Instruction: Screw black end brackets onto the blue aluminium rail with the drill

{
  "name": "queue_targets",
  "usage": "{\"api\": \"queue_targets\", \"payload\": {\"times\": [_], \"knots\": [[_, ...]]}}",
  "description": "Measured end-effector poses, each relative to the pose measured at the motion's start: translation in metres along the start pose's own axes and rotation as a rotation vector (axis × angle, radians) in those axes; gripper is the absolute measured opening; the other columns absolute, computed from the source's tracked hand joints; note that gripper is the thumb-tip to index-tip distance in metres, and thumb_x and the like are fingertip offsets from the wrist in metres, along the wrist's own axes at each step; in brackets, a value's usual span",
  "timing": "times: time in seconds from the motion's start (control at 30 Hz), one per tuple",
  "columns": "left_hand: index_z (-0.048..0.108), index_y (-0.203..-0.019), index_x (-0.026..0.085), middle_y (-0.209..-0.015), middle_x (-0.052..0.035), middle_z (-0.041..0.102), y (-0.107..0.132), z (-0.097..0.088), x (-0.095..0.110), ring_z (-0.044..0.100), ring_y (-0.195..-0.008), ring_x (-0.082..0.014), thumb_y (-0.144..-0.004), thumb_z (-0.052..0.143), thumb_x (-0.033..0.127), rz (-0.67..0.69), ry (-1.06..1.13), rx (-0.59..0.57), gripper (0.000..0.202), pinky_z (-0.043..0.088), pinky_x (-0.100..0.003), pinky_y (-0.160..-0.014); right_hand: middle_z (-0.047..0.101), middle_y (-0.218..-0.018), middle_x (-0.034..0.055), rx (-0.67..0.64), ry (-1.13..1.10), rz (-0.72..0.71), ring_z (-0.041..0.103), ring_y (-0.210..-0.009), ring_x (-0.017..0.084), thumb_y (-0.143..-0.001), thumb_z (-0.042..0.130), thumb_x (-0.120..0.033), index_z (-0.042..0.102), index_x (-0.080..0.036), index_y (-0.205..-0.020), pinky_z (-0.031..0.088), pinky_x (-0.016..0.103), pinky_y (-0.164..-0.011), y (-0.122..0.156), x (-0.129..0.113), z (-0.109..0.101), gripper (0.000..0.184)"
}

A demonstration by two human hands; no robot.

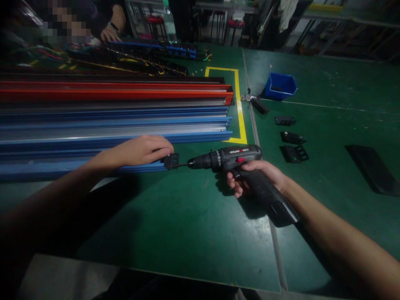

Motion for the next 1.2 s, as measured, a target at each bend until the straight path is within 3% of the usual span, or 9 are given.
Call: {"api": "queue_targets", "payload": {"times": [1.2], "knots": [[0.074, -0.102, 0.019, -0.101, -0.0058, 0.075, -0.001, 0.001, -0.0004, 0.068, -0.093, -0.0191, -0.112, 0.036, 0.045, -0.012, 0.003, -0.019, 0.047, 0.048, -0.031, -0.087, 0.073, -0.099, 0.0124, 0.066, 0.242, -0.121, 0.071, -0.075, 0.013, -0.094, 0.07, -0.024, 0.073, -0.001, -0.114, 0.061, 0.034, -0.087, 0.0016, 0.0078, 0.0006, 0.031]]}}
Point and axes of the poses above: each hand's wrist, its own y-axis away from the middle knuckle, its own z-axis out of the palm, x = y × z, the point moved 3 cm from there along -y, towards the middle knuckle
